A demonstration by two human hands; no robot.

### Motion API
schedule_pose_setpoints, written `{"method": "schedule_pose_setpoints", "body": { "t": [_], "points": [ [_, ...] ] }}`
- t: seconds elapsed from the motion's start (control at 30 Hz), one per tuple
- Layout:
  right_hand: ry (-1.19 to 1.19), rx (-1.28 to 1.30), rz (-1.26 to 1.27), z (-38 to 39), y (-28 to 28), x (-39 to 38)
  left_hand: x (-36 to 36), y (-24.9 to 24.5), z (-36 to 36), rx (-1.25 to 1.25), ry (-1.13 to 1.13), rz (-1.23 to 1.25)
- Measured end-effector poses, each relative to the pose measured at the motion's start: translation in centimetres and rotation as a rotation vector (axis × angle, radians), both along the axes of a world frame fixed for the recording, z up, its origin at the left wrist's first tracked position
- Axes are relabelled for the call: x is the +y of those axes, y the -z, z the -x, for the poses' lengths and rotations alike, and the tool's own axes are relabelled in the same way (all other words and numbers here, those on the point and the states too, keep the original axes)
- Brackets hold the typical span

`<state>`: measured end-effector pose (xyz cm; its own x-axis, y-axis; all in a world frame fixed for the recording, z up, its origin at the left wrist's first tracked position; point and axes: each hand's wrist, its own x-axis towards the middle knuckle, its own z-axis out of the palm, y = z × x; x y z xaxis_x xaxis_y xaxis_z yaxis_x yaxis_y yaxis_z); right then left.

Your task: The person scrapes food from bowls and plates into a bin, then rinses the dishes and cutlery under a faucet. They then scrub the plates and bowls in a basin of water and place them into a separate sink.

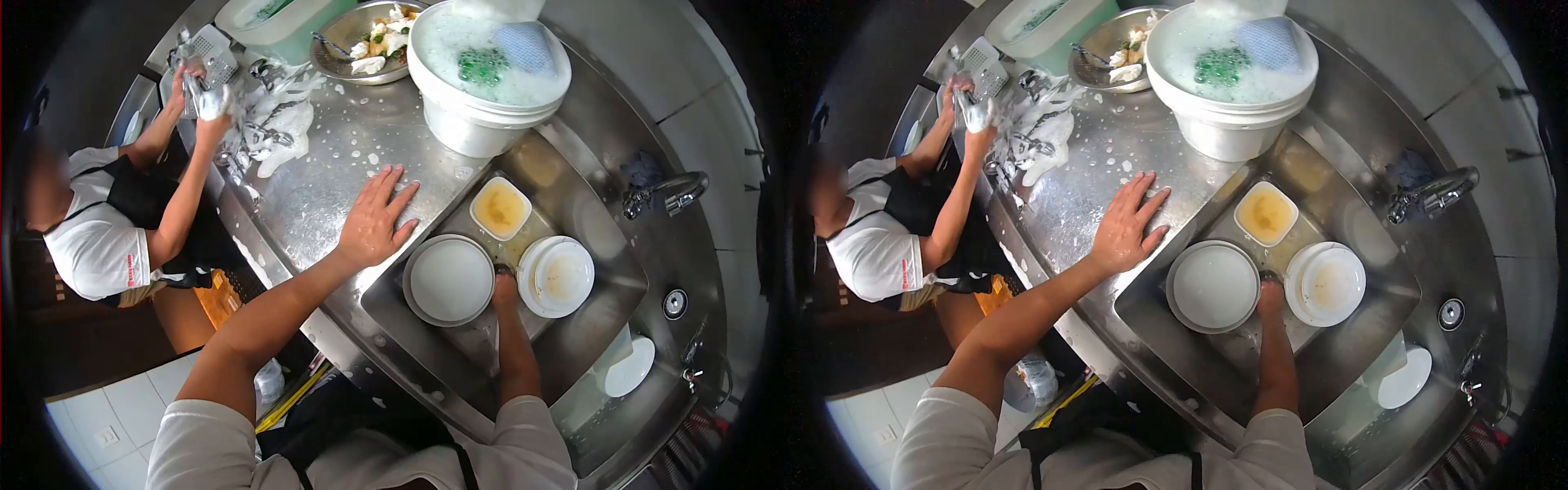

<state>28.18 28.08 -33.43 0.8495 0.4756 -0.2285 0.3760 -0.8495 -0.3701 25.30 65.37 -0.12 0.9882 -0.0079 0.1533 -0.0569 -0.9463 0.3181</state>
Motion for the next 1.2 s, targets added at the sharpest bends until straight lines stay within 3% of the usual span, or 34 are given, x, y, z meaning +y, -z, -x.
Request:
{"method": "schedule_pose_setpoints", "body": {
  "t": [0.13,0.3,0.4,0.47,0.5,0.53,0.6,0.67,0.73,0.83,0.9,1.0,1.2],
  "points": [
    [-0.054,0.043,0.069,-0.1,1.3,-0.5,-0.1,0.0,-0.1,-0.009,0.008,-0.015],
    [-0.039,-0.108,-0.064,0.9,1.6,-1.5,0.2,-0.1,0.2,-0.024,0.001,0.013],
    [-0.038,0.056,0.144,1.7,-4.4,-1.5,0.3,0.0,0.5,-0.071,-0.03,0.065],
    [0.03,0.085,-0.001,4.2,-6.6,-3.0,0.9,0.7,0.8,-0.128,-0.054,0.126],
    [0.014,0.139,0.07,4.9,-9.4,-2.9,1.7,2.0,0.4,-0.196,-0.072,0.152],
    [0.001,0.193,0.143,5.9,-12.5,-3.0,2.3,0.9,-1.0,-0.132,-0.256,0.322],
    [0.024,0.183,0.059,8.8,-17.7,-4.4,4.1,-1.7,-5.7,0.028,-0.589,0.69],
    [0.108,0.158,0.1,12.2,-21.9,-6.5,7.5,-3.1,-11.6,-0.078,-0.932,1.575],
    [0.171,0.093,-0.009,15.9,-28.1,-7.6,12.3,-1.2,-17.2,-0.041,-0.999,2.086],
    [0.416,0.002,-0.085,21.9,-33.5,-8.0,16.4,5.4,-21.9,-0.117,-0.657,2.063],
    [0.582,-0.045,-0.033,26.2,-34.5,-8.1,15.8,4.0,-18.9,-0.136,-0.727,2.042],
    [0.496,-0.361,-0.096,29.3,-33.7,-7.5,14.6,-0.6,-9.9,-0.101,-0.714,1.963],
    [0.532,-0.274,-0.084,29.0,-35.9,-6.3,13.4,-3.1,6.9,0.254,-0.617,2.029]
  ]
}}
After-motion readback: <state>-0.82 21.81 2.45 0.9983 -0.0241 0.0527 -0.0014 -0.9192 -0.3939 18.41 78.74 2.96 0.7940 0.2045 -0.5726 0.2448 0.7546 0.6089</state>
